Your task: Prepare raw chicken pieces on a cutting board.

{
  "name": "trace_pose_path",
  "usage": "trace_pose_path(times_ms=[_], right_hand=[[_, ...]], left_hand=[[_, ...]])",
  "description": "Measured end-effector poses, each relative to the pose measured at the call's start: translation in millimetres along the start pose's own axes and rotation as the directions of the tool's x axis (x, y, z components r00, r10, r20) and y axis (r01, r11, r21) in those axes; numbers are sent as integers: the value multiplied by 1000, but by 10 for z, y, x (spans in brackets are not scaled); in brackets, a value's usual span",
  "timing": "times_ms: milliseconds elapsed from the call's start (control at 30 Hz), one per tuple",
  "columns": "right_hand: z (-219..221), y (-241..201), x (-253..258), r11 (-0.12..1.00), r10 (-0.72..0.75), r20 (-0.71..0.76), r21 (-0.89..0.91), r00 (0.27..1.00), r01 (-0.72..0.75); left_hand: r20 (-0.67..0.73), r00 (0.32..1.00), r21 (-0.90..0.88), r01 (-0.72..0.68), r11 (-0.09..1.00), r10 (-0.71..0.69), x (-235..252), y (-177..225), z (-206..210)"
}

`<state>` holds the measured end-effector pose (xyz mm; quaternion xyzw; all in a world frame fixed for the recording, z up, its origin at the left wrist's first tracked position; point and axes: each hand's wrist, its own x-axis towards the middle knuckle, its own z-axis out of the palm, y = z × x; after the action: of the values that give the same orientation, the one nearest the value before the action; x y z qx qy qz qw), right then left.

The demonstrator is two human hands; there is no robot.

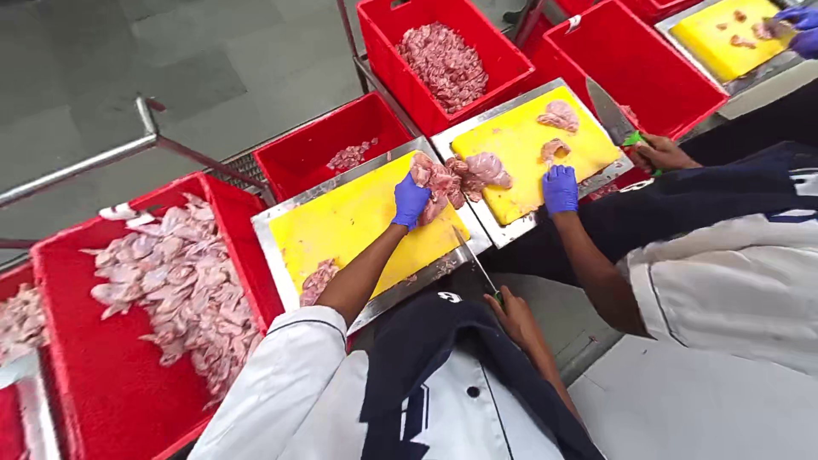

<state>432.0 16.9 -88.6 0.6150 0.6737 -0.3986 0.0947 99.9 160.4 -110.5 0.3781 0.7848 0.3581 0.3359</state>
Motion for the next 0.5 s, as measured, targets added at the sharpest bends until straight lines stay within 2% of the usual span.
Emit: trace_pose_path(times_ms=[100,200,333,433,500], right_hand=[[28,-47,8,975,-57,-112,208,992,80],[27,-336,199,939,-135,-101,303,986,160],[22,-899,487,946,-240,30,233,970,227],[-12,-1219,572,985,-168,169,67,971,158],[-53,-1353,594,989,-89,198,-96,976,109]], left_hand=[[-119,985,-235,95,967,-126,-73,-217,-139],[-190,974,-386,41,921,-123,-199,-438,-209],[-251,948,-367,95,925,-197,-328,-560,-292],[-267,937,-317,136,938,-226,-387,-623,-374],[-261,944,-288,125,949,-203,-412,-641,-464]])
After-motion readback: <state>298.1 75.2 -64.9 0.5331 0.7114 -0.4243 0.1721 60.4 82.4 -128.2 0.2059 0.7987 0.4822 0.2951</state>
